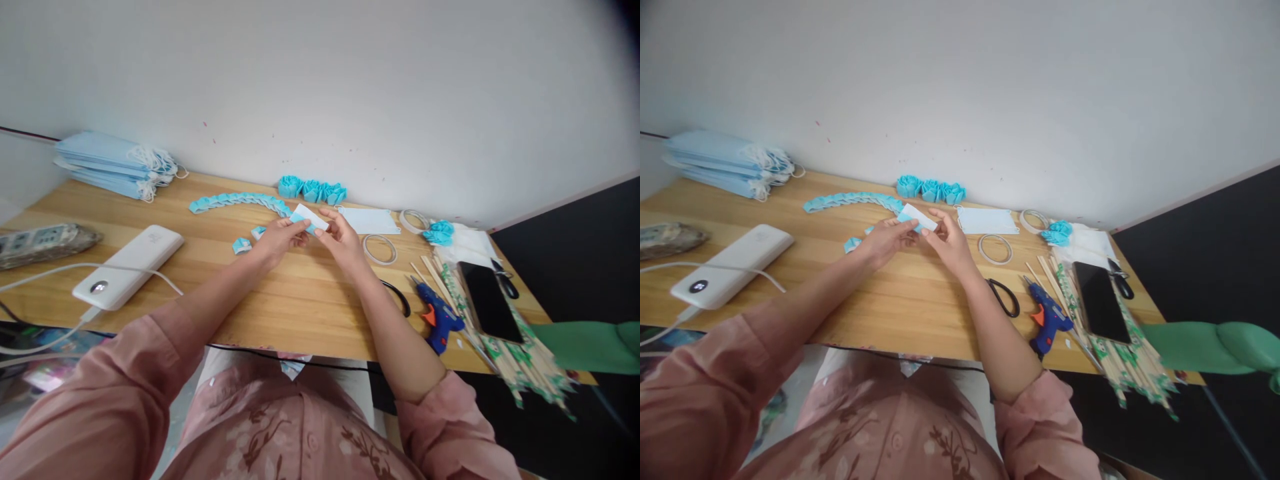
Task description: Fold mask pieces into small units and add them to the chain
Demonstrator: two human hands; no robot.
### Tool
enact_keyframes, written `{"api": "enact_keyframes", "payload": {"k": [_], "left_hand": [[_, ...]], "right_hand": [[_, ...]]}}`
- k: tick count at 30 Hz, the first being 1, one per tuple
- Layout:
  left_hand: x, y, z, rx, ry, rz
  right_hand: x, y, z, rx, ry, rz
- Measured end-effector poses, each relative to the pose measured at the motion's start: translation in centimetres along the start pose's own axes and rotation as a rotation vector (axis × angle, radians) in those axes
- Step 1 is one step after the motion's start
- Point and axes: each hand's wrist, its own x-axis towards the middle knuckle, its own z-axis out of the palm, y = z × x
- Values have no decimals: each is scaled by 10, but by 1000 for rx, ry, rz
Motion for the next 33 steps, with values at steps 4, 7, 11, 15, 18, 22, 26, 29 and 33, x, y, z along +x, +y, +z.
{"api": "enact_keyframes", "payload": {"k": [4,7,11,15,18,22,26,29,33], "left_hand": [[0,0,0,35,-5,5],[1,1,-2,21,12,17],[3,1,-5,4,36,55],[4,0,-7,2,37,73],[4,0,-7,-2,30,77],[3,1,-6,-3,32,78],[2,2,-5,-8,40,83],[2,1,-5,-19,26,93],[2,0,-4,-28,-1,94]], "right_hand": [[0,5,2,23,22,7],[1,6,1,22,50,4],[2,7,1,18,93,3],[3,8,2,20,100,22],[3,8,2,28,100,26],[3,9,1,48,82,25],[3,7,2,61,48,34],[2,3,4,83,-7,36],[1,-1,4,35,-9,55]]}}
